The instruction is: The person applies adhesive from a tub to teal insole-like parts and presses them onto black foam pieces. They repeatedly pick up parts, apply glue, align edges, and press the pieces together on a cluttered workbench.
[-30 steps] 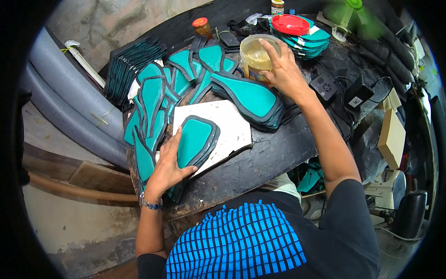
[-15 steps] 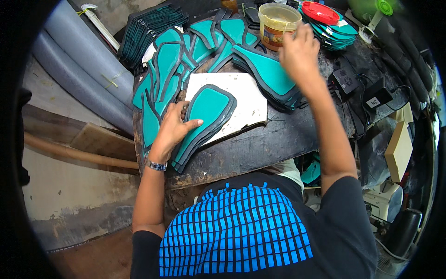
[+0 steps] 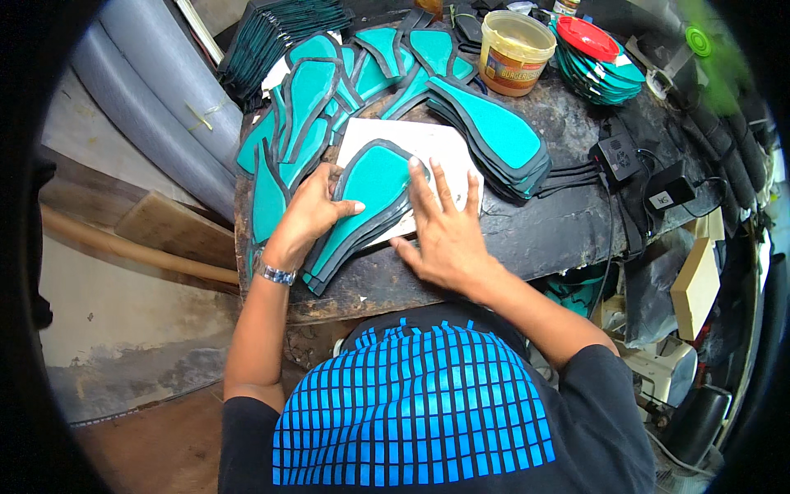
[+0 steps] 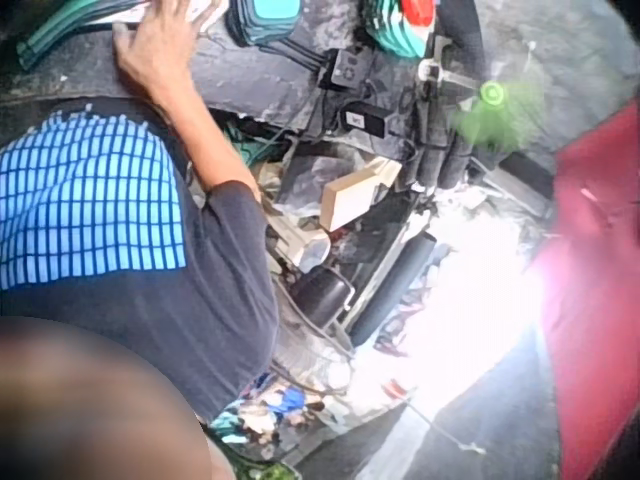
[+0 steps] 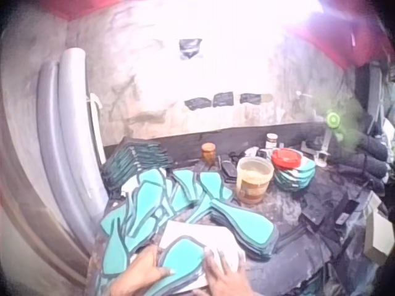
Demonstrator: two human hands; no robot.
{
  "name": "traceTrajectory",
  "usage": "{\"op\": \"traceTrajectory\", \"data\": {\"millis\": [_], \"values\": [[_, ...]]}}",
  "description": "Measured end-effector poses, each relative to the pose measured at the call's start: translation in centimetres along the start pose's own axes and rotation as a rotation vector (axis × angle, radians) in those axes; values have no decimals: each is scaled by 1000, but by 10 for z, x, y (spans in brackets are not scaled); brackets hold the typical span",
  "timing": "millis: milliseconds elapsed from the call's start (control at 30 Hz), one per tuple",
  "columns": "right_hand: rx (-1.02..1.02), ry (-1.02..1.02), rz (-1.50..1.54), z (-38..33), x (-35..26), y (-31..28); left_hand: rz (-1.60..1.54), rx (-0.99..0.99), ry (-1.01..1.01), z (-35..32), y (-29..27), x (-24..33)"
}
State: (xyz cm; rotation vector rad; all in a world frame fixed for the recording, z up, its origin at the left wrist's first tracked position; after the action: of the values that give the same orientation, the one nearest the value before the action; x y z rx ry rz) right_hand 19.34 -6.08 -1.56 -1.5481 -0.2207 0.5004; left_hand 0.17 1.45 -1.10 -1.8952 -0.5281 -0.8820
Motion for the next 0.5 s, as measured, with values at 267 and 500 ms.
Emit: {"op": "traceTrajectory", "data": {"millis": [267,500], "values": [[234,-28,-13,29,39,-10,-305,-6,78,26,1,15],[89,49,-95,50,29,-12,133,105,186,42,-13,29]]}}
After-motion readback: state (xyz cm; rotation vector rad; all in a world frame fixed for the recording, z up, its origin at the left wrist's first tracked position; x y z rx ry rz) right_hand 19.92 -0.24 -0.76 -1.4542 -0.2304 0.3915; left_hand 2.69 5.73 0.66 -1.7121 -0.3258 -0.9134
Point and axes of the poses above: each hand's wrist, its own z-axis towards the middle knuckle, its own y-axis out of the palm, x = y × z, the point moved 6 cm from there along z, towards the middle knuckle, and after that the axes turned 11 degrees about -x, right-handed, at the moved point
